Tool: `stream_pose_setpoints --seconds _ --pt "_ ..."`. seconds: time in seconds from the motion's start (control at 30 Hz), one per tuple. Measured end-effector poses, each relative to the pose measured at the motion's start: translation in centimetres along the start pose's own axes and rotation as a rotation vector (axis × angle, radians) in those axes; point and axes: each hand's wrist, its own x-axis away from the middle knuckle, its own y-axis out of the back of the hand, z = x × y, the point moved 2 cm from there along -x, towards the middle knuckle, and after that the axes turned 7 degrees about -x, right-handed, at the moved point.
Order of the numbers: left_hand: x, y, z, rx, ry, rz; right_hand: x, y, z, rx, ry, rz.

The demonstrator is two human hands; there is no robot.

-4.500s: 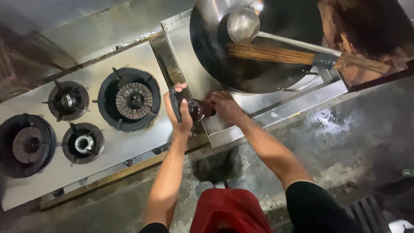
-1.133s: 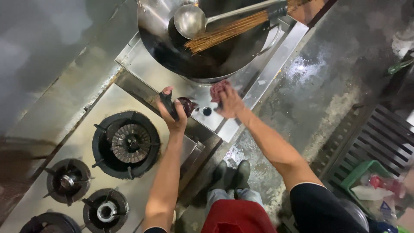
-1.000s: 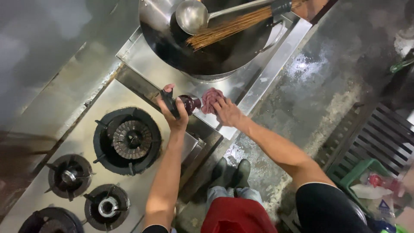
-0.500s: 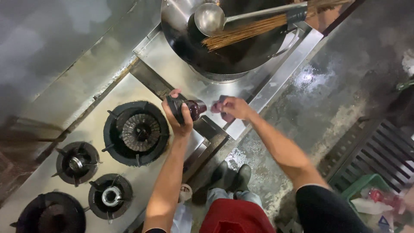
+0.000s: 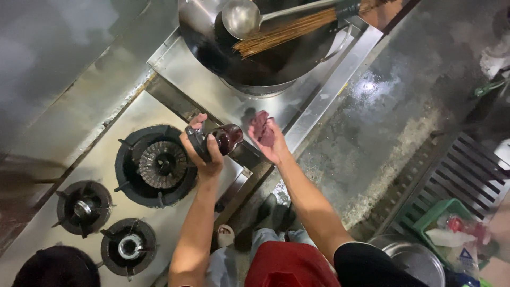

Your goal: The person cleans a stainless steel countertop and the area around a wok stove using a spray bottle and a cloth. They move several containers and squeeze bottles to wipe underneath them, then spray and wipe the stove surface.

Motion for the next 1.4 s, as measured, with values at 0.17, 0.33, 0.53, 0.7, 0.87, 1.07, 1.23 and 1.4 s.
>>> stream_pose_setpoints --seconds 0.17,0.33,0.53,0.7,0.87,1.07,1.23,1.4 --pt "0.2 0.0 -0.1 -0.029 -0.010 0.022 0.4 -1.4 -1.2 0.122 -0.120 -0.068" --pt "-0.6 0.0 -0.9 -0.011 0.004 0.014 1.8 -3.0 -1.7 0.216 -0.129 -0.056" --pt "-1.8 0.0 -1.2 -0.042 0.002 0.022 1.0 -0.1 -2.8 0.396 -0.017 -0.091" --pt "-1.8 -0.2 -0.4 -0.031 -0.004 0.000 2.7 -3.6 -2.3 0.474 0.019 -0.139" --pt "-1.7 -0.6 -0.3 -0.048 -0.002 0.035 1.5 -2.8 -2.7 0.585 0.100 -0.200" --pt "-1.3 -0.9 0.7 -0.026 -0.005 0.032 1.7 -1.9 -1.9 0.503 0.055 -0.141" --pt "-1.9 -0.8 0.1 -0.050 -0.036 0.031 2.1 -2.1 -2.9 0.808 0.051 -0.143" --pt "-2.4 -0.9 -0.6 -0.062 -0.061 0.036 1.9 -2.9 -3.5 1.011 0.027 -0.047"
